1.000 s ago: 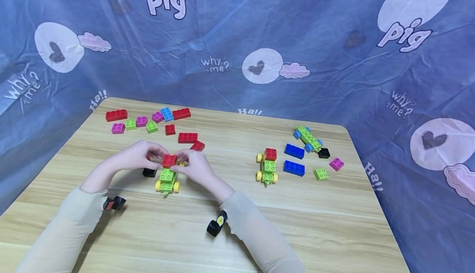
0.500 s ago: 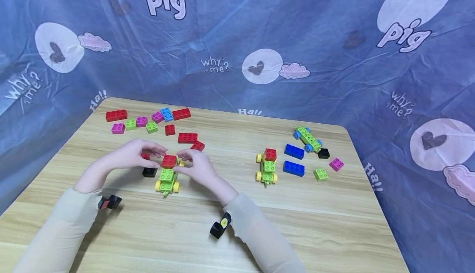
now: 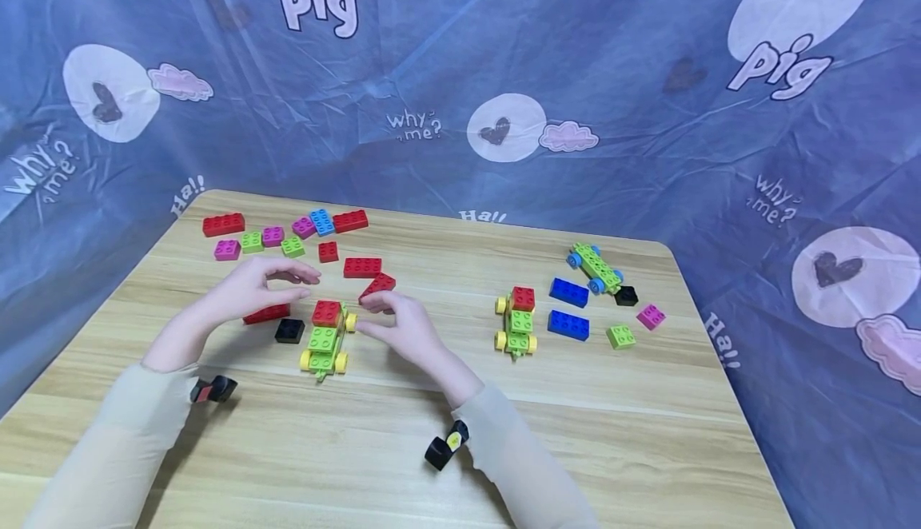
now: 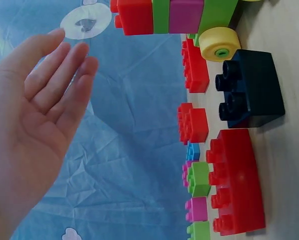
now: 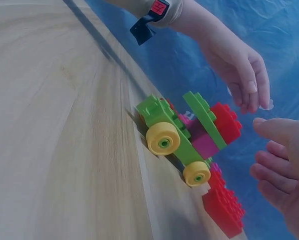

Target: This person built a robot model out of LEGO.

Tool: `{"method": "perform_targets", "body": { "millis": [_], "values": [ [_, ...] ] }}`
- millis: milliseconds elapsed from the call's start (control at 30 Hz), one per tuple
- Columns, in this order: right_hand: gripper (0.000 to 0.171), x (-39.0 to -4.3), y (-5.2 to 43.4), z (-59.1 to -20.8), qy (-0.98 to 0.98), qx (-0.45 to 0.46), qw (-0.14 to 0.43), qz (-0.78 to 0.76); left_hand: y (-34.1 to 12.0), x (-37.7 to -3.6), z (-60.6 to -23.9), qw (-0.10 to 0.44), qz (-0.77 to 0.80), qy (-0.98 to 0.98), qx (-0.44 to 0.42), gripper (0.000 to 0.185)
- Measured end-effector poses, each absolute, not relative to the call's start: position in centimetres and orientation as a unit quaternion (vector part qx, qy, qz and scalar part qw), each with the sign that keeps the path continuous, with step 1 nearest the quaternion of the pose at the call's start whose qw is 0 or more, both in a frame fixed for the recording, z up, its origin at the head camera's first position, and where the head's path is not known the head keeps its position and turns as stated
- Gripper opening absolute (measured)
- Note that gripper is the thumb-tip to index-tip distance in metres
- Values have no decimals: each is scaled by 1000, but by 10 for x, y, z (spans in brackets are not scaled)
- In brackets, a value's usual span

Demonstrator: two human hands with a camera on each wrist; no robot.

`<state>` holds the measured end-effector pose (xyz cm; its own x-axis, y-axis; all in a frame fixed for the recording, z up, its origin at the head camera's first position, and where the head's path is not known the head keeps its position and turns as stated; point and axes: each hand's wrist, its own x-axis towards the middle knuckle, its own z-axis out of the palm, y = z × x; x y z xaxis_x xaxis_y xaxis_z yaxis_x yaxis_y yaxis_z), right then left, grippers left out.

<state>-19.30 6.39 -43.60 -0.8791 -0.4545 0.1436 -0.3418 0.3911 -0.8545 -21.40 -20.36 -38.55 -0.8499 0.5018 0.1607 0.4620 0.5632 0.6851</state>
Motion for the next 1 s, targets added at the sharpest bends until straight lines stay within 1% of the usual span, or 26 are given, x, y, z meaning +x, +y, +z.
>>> {"method": "perform_targets", "body": {
  "millis": [133,267,367,600,800,1000],
  "values": [
    [40,-190,73,-434,834,-229,51,-499,-204,-219,-380,-13,388,887,252,25],
    [39,-187,82,-432,838,-224,45,-496,-206,-225,-372,-39,392,892,221,29],
    [39,-186,89,-432,841,-223,37,-492,-208,-229,-366,-68,394,894,204,31],
    [37,-184,104,-437,846,-225,31,-482,-209,-241,-357,-146,390,880,229,30],
    [36,-181,114,-442,855,-221,36,-467,-212,-257,-354,-157,394,879,218,37],
    [35,-178,120,-442,855,-219,42,-469,-216,-278,-358,-151,397,888,178,46]
  ]
}}
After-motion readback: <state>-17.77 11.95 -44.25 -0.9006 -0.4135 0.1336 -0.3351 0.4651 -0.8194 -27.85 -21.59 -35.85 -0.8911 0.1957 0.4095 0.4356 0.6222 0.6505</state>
